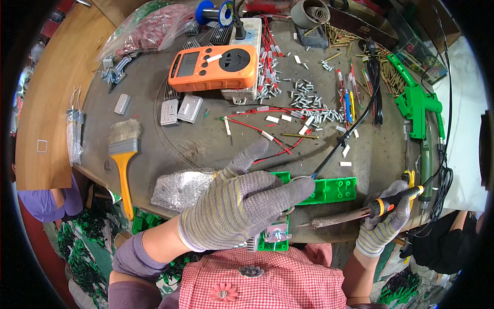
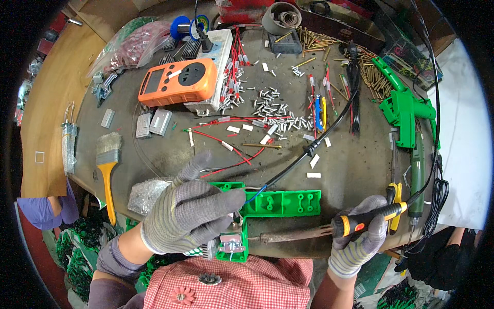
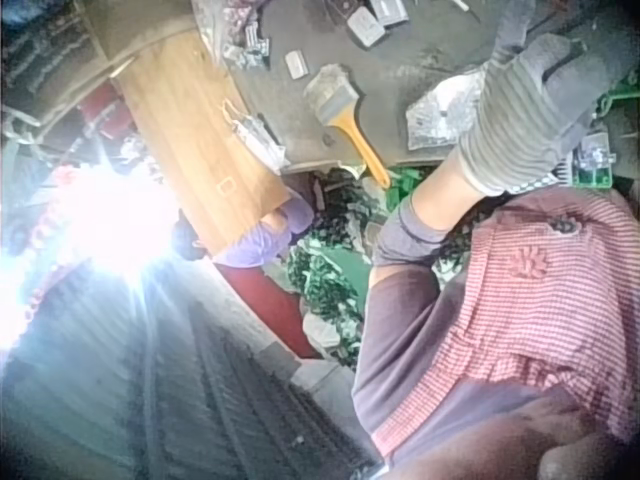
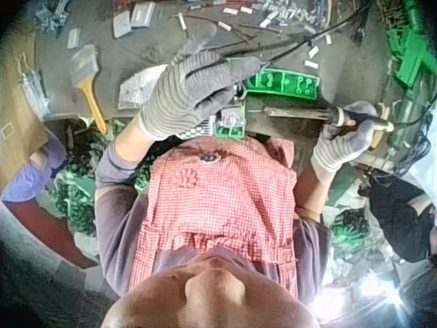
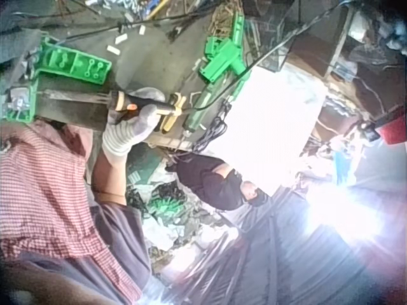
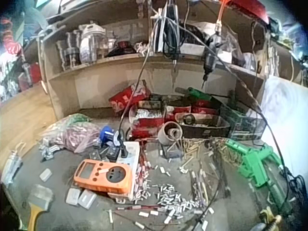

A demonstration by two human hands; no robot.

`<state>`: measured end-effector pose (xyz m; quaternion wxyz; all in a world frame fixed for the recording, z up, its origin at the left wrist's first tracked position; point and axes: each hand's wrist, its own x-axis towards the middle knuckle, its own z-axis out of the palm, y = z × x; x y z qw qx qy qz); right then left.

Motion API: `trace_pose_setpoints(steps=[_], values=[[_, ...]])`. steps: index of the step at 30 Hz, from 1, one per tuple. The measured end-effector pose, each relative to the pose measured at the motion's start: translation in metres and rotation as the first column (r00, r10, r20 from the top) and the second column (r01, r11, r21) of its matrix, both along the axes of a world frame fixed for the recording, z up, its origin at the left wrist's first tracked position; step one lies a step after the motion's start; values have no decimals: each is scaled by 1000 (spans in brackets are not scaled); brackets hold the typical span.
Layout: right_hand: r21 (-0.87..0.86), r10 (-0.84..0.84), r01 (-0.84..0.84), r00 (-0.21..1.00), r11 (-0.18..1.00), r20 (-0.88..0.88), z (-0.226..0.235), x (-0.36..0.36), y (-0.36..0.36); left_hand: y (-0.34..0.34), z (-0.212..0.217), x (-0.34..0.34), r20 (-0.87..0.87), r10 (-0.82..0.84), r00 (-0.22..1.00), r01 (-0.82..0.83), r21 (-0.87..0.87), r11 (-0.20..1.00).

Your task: Assemble and solder internal components of a handheld plastic device, including wiring and a battery pack.

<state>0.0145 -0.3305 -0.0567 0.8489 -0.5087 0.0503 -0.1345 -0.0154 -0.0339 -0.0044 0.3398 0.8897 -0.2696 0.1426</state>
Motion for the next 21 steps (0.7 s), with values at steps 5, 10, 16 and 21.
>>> trace_pose_setpoints(steps=[5,10,16,21], values=[[12,-42,43,999,999,-20,-1,-1,1,-1,-2,-1,4,7,1000,-8,5,1000],[-6,-19,19,1000,1000,-18,-2,1,-3,-2,-2,1,45,23,999,-24,0,1000],[-74,54,-64,991,995,-120,25,2,11,1,0,3,-11,-16,1000,16,-11,1000],[-162,-107,103,994,981,-18,41,22,-12,1,5,0,-35,-40,999,40,-4,999]])
